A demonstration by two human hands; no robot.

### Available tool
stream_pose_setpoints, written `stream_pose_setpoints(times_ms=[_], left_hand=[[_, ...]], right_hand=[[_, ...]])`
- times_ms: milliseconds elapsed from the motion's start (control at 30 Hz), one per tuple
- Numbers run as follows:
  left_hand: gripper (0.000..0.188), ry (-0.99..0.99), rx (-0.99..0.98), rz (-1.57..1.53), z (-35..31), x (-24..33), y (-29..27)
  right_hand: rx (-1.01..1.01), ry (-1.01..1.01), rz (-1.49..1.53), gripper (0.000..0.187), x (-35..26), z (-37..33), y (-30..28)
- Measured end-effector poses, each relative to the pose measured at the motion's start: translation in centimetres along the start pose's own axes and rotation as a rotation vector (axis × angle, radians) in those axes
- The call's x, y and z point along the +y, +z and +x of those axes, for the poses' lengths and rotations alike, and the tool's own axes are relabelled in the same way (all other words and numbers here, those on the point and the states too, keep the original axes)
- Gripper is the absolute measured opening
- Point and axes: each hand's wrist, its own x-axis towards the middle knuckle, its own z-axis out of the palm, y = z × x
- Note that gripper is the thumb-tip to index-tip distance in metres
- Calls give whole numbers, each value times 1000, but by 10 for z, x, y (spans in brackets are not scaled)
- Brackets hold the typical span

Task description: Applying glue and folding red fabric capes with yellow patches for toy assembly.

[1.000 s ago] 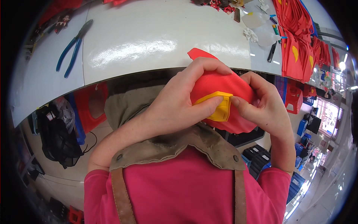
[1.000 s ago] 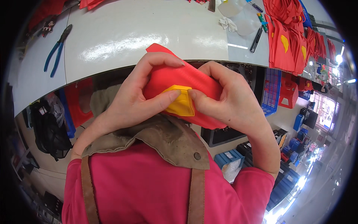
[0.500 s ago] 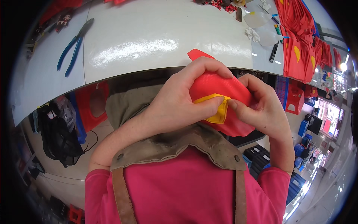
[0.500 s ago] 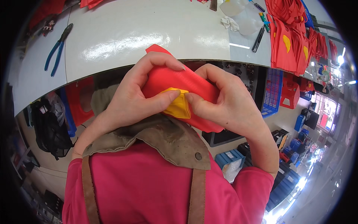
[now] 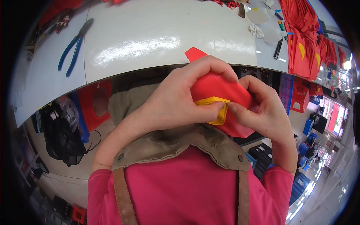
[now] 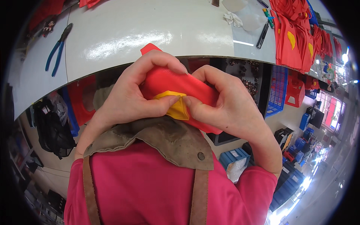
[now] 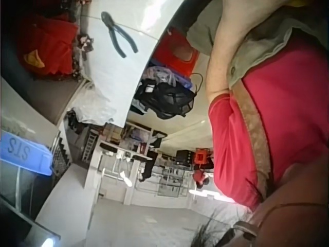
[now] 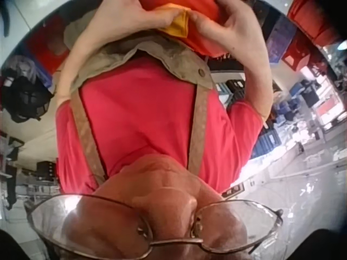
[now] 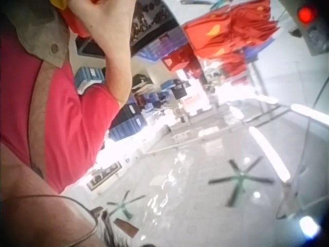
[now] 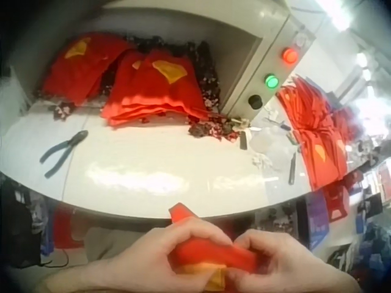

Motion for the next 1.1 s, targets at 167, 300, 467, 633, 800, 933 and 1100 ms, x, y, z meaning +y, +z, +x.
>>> stream_pose_setpoints(times_ms=[167, 300, 467, 633, 800, 933, 1100], left_hand=[[42, 2, 5, 19, 1, 1, 1], [42, -28, 16, 38, -1, 4, 2], [41, -52, 10, 23, -1, 6, 4], [40, -61, 32, 30, -2, 7, 6], [40, -29, 56, 54, -2, 7, 8], [39, -22, 50, 43, -2, 7, 10], [40, 30, -6, 46, -1, -4, 9]], right_hand=[[-35, 66, 31, 25, 2, -1, 0], [-31, 42, 47, 26, 3, -1, 1], [-29, 30, 35, 27, 4, -2, 1], [-25, 21, 18, 27, 5, -1, 1], [-32, 16, 27, 27, 7, 1, -1], [-46, -4, 10, 28, 10, -1, -4], [-8, -137, -102, 29, 17, -6, -6]])
